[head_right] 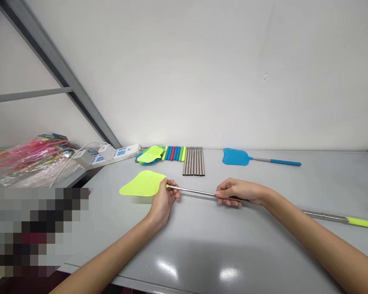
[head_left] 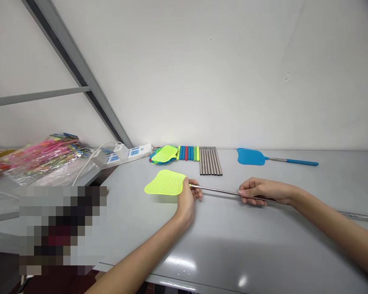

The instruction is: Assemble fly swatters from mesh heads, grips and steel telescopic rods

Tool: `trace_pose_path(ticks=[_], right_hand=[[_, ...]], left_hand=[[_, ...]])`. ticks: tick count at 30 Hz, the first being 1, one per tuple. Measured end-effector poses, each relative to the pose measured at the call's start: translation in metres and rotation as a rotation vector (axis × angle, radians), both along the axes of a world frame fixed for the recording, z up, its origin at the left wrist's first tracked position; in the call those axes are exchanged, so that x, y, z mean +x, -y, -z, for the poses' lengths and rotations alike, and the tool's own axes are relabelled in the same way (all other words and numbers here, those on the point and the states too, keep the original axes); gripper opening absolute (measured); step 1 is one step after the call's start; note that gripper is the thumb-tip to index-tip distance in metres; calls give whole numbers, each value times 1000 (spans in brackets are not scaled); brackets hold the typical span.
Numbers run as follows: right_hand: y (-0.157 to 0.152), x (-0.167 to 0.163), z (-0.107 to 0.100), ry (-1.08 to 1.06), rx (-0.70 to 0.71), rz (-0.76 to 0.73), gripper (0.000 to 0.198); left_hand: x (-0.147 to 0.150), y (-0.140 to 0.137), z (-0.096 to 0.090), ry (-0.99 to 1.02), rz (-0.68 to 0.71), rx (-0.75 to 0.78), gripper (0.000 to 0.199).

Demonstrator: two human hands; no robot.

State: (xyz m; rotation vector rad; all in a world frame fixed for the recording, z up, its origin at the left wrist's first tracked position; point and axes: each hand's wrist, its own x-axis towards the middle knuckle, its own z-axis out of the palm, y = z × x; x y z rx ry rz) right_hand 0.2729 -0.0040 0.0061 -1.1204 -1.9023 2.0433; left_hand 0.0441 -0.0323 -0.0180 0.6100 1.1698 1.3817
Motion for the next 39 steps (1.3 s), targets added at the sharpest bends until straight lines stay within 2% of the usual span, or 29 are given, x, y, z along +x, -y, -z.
trace_pose_path(ticks=[18, 29, 39], right_hand=[[6, 2, 5, -51, -128, 18, 27], [8, 5, 10, -17, -297, -5, 25], [9, 6, 10, -58, -476, -35, 19]], left_hand=[[9, 12, -1, 2, -5, -7, 26], [11, 19, 7, 60, 9, 75, 26], [16, 26, 2, 72, 32, 146, 27]])
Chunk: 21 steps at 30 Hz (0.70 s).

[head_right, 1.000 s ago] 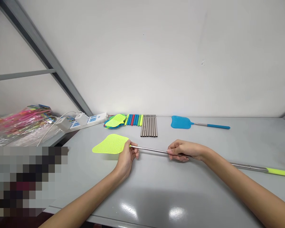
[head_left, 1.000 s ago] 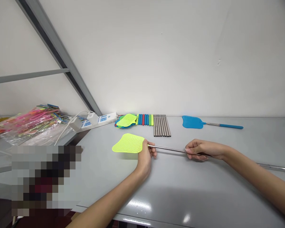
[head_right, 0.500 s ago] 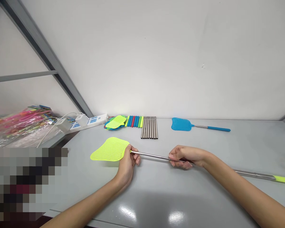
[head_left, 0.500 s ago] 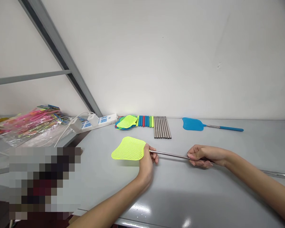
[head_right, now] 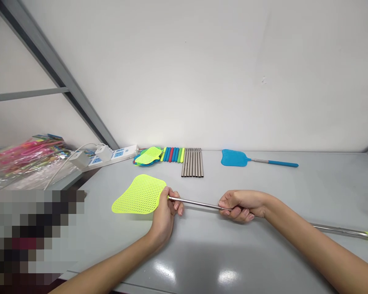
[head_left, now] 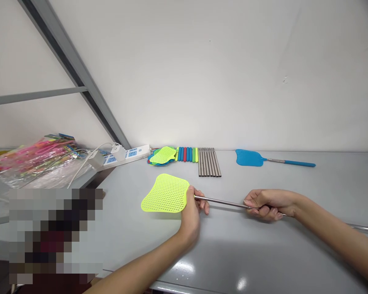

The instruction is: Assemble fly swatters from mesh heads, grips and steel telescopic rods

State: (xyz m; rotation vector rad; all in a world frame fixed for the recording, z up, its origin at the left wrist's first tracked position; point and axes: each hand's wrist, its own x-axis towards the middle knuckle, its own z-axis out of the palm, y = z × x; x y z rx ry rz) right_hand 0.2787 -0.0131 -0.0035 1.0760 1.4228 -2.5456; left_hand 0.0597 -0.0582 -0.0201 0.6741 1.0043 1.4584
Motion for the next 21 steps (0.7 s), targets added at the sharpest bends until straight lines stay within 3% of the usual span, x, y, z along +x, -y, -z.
trace_pose_path(ticks=[9, 15, 21], right_hand=[[0, 0, 0, 7, -12, 6, 19], [-1, 0, -3, 47, 210, 35, 29], [-3, 7, -9, 82, 399, 59, 33]], left_hand=[[1, -1, -1, -28, 5, 2, 28], [0, -7, -4, -8, 29, -155, 30], [-5, -9, -11, 39, 1, -157, 34]])
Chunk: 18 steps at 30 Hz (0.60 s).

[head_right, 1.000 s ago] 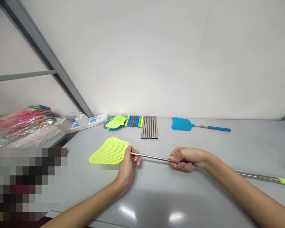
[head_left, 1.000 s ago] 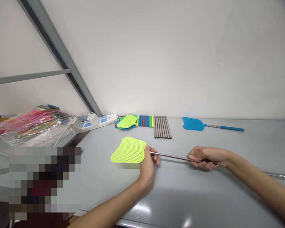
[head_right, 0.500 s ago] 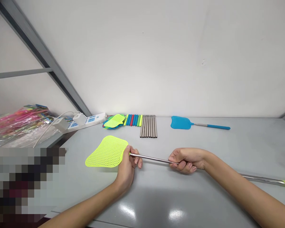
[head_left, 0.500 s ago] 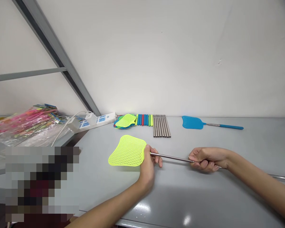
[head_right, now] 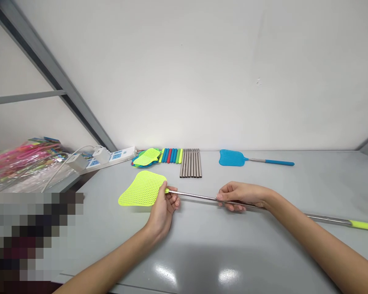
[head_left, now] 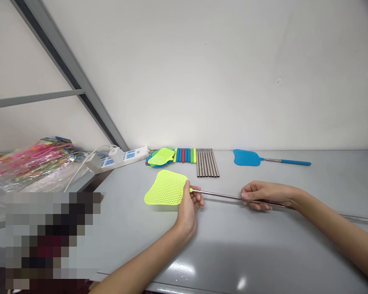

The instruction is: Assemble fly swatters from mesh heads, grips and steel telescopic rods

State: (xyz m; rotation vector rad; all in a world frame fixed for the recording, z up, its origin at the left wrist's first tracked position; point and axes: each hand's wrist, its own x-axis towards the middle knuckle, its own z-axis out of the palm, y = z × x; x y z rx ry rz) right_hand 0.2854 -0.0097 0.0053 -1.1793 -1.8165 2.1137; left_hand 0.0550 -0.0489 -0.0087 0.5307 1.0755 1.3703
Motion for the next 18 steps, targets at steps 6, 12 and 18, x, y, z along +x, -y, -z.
trace_pose_path(ticks=[6, 12, 18], right_hand=[[-5, 11, -1, 83, 75, -49, 31], [-8, 16, 0, 103, 128, -28, 29], [-11, 19, 6, 109, 147, 43, 32]], left_hand=[[-3, 0, -2, 45, 72, -29, 37], [-11, -6, -2, 58, 117, -43, 24], [-16, -6, -7, -34, 465, -152, 35]])
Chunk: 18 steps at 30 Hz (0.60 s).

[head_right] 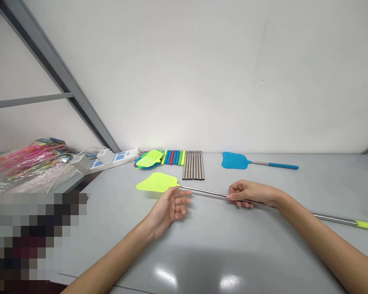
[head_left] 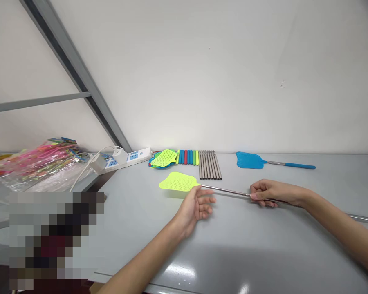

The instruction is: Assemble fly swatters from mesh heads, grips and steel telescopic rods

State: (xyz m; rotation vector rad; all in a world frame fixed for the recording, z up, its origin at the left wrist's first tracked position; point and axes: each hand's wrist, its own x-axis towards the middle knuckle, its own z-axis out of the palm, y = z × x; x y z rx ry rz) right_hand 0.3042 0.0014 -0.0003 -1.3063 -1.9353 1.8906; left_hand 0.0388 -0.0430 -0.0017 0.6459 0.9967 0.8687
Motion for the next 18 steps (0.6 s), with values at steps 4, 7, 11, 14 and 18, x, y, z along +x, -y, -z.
trace_pose_path(ticks=[4, 7, 11, 14, 18], right_hand=[[-1, -1, 2, 5, 7, -1, 34], [-2, -1, 2, 18, 6, -14, 34], [-1, -1, 1, 67, 20, -72, 31], [-1, 0, 0, 117, 18, -131, 30], [-1, 1, 0, 145, 21, -147, 29]], left_hand=[[6, 12, -10, -97, 385, 157, 46], [7, 20, -23, -73, 487, 312, 39], [-2, 19, -40, -3, 465, 375, 41], [-9, 13, -44, -34, 403, 476, 43], [-13, 8, -34, -488, 287, 796, 30]])
